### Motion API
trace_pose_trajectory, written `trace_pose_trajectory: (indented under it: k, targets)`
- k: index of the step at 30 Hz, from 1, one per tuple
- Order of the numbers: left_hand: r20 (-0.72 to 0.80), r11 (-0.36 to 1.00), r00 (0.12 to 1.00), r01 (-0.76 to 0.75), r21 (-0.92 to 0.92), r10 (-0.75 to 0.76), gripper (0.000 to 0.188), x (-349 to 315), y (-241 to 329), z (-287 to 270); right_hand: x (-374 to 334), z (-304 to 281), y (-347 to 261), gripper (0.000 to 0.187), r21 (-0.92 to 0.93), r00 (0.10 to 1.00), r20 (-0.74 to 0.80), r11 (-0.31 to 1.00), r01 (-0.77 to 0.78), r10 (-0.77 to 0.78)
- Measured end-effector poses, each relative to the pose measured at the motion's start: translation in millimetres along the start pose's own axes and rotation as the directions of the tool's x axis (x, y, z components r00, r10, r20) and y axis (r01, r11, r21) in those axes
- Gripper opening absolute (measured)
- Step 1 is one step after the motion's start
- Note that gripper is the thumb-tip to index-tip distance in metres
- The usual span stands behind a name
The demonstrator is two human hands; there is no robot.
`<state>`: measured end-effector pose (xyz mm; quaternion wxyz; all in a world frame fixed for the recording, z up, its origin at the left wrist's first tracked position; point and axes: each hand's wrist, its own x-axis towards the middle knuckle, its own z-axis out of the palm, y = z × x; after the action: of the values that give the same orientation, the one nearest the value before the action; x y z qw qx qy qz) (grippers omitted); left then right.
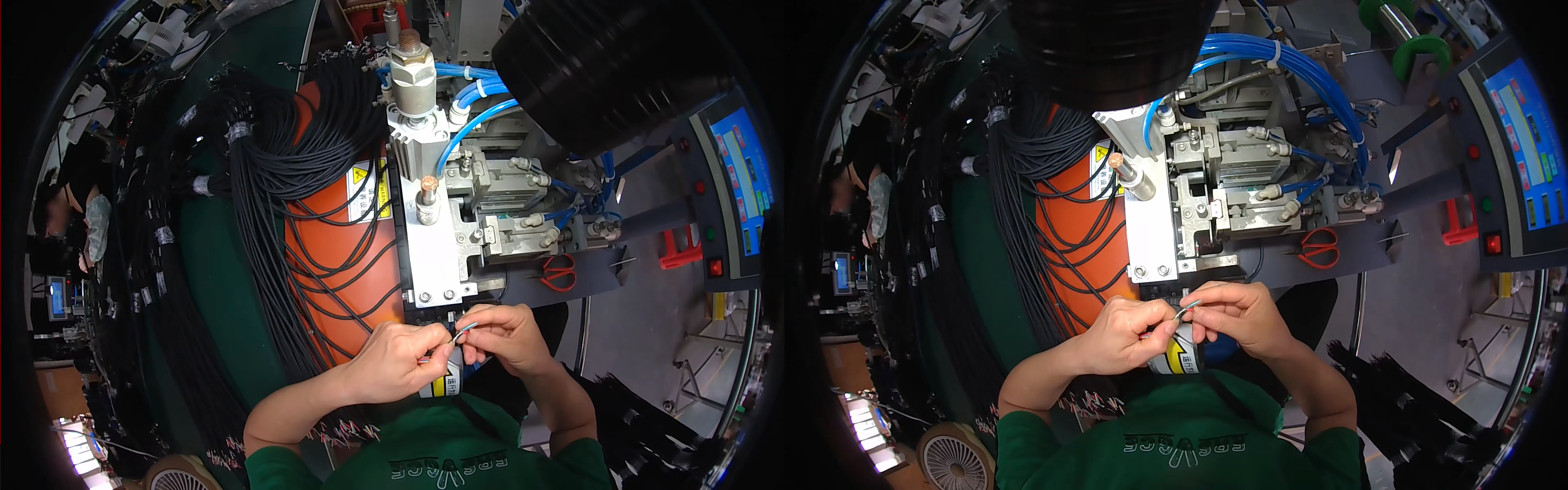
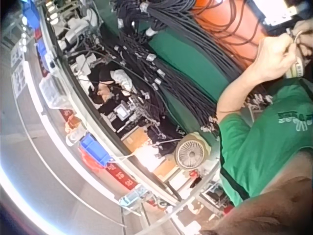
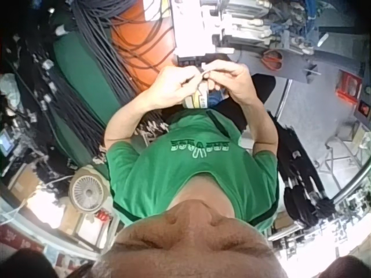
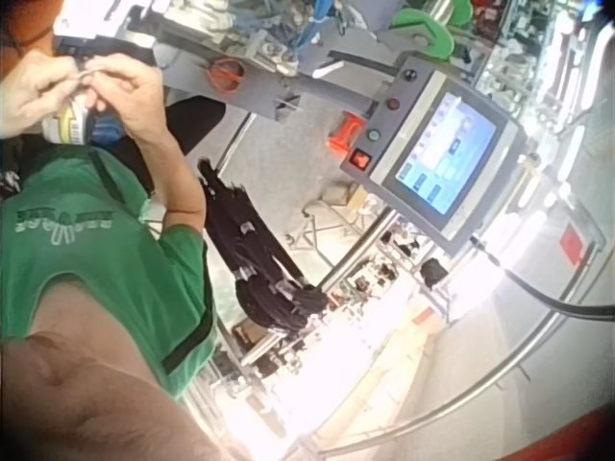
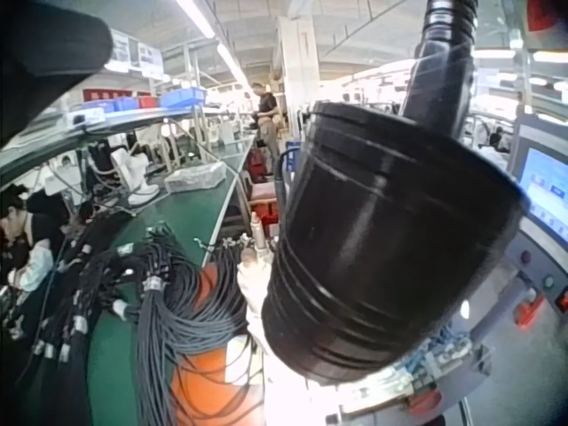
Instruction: The person processes cable bundles by repeatedly separating colored wire leads from each cable end, inserting them into a machine to crimp connectors, and repositioning the cable bundles across the workbench.
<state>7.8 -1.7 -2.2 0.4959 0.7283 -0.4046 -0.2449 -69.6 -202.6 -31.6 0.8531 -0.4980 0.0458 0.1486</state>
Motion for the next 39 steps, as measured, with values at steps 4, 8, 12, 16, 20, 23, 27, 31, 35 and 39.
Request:
trace_pose_trajectory:
  k: [4, 8, 12, 16, 20, 23, 27, 31, 35, 39]
  targets:
    - [0.05, 0.993, 0.996, 0.081, -0.082, -0.077, 0.009, 2, -1, -2, 1, 2, -3, 0.017, -0.056, 0.999, -0.012, 0.997, 0.051, -0.052]
    - [0.087, 0.995, 0.995, 0.057, -0.085, -0.05, 0.011, 4, -3, -5, 2, 1, -8, 0.016, -0.099, 1.0, -0.005, 0.995, 0.03, -0.031]
    - [0.138, 0.997, 0.989, 0.064, -0.042, -0.058, 0.012, 6, -2, -8, 4, -4, -14, 0.015, -0.159, 0.999, 0.034, 0.987, -0.011, 0.016]
    - [0.145, 0.999, 0.989, 0.042, -0.035, -0.037, 0.014, 6, -1, -7, 6, -7, -14, 0.012, -0.165, 0.997, 0.06, 0.985, -0.046, 0.056]
    - [-0.105, 0.946, 0.983, -0.111, 0.305, 0.149, 0.015, 0, -2, 11, 7, 7, -6, 0.007, -0.676, 0.938, 0.069, 0.675, 0.296, -0.341]
    - [-0.089, 0.809, 0.962, -0.165, 0.565, 0.258, 0.016, -6, -1, 12, 9, 14, -5, 0.008, -0.924, 0.853, 0.155, 0.233, 0.304, -0.499]
    - [-0.017, 0.709, 0.959, -0.198, 0.677, 0.284, 0.039, -8, -4, 9, 8, 14, -1, 0.01, -0.963, 0.886, 0.129, 0.159, 0.22, -0.445]
    - [-0.033, 0.787, 0.975, -0.159, 0.596, 0.222, 0.046, -6, -1, 8, 8, 14, 3, 0.009, -0.95, 0.887, 0.113, 0.212, 0.227, -0.447]
    - [-0.023, 0.786, 0.975, -0.163, 0.597, 0.22, 0.048, -6, 0, 8, 10, 12, 5, 0.006, -0.944, 0.869, 0.104, 0.226, 0.239, -0.484]
    - [-0.003, 0.759, 0.977, -0.165, 0.629, 0.215, 0.048, -5, 2, 8, 10, 14, 6, 0.006, -0.955, 0.849, 0.123, 0.172, 0.243, -0.515]
